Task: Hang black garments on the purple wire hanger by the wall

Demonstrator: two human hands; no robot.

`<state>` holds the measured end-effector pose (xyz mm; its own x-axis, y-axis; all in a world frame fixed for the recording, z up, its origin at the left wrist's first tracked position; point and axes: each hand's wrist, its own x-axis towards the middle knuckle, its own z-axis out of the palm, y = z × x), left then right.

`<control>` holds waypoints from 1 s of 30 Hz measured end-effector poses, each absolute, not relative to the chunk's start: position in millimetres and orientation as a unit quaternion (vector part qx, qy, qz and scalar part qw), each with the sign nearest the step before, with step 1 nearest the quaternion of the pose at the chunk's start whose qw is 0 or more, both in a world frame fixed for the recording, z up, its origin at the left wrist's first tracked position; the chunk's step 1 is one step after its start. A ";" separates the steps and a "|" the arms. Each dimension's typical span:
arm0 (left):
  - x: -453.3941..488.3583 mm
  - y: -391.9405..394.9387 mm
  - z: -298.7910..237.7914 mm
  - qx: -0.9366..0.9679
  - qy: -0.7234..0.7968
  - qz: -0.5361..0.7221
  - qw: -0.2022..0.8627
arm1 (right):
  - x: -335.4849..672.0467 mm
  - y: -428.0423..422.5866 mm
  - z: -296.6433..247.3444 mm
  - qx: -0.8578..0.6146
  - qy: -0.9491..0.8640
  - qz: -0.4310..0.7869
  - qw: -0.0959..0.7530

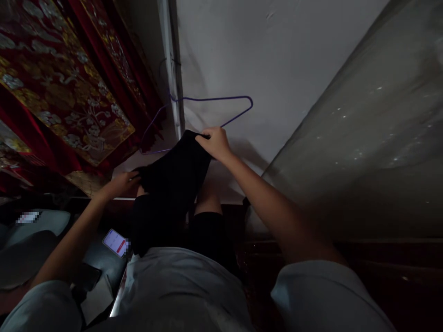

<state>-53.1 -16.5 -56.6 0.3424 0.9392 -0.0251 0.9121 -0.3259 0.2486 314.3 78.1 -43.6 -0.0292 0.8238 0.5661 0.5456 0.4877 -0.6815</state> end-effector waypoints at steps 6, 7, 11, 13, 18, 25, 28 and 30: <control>-47.3 21.2 -1.7 0.841 0.500 0.198 0.058 | 325.1 61.8 -27.0 -0.483 -0.710 0.116 0.499; -41.6 27.9 8.8 0.843 0.482 0.229 0.062 | 324.1 61.1 -28.5 -0.487 -0.707 0.128 0.496; -9.6 47.9 36.2 0.851 0.419 0.307 0.075 | 318.0 60.1 -40.5 -0.506 -0.687 0.180 0.489; 4.2 54.8 39.4 0.853 0.402 0.329 0.044 | 315.4 59.5 -44.5 -0.511 -0.678 0.188 0.494; 13.0 67.2 34.6 0.834 0.408 0.367 0.061 | 315.2 55.8 -38.9 -0.484 -0.698 0.166 0.501; 4.2 77.8 38.7 0.818 0.446 0.364 0.002 | 350.4 44.8 -19.3 -0.416 -0.717 0.128 0.544; 3.8 78.9 40.0 0.811 0.451 0.371 -0.024 | 376.0 42.0 -14.5 -0.456 -0.678 0.100 0.567; 6.1 77.6 40.6 0.810 0.452 0.371 -0.033 | 390.0 44.0 -13.0 -0.485 -0.669 0.101 0.554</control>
<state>6.1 77.6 40.6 0.3158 0.7079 0.6318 0.7575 -0.5891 0.2815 390.0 44.0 -13.0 0.0845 0.7610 0.6432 0.5363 0.5093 -0.6731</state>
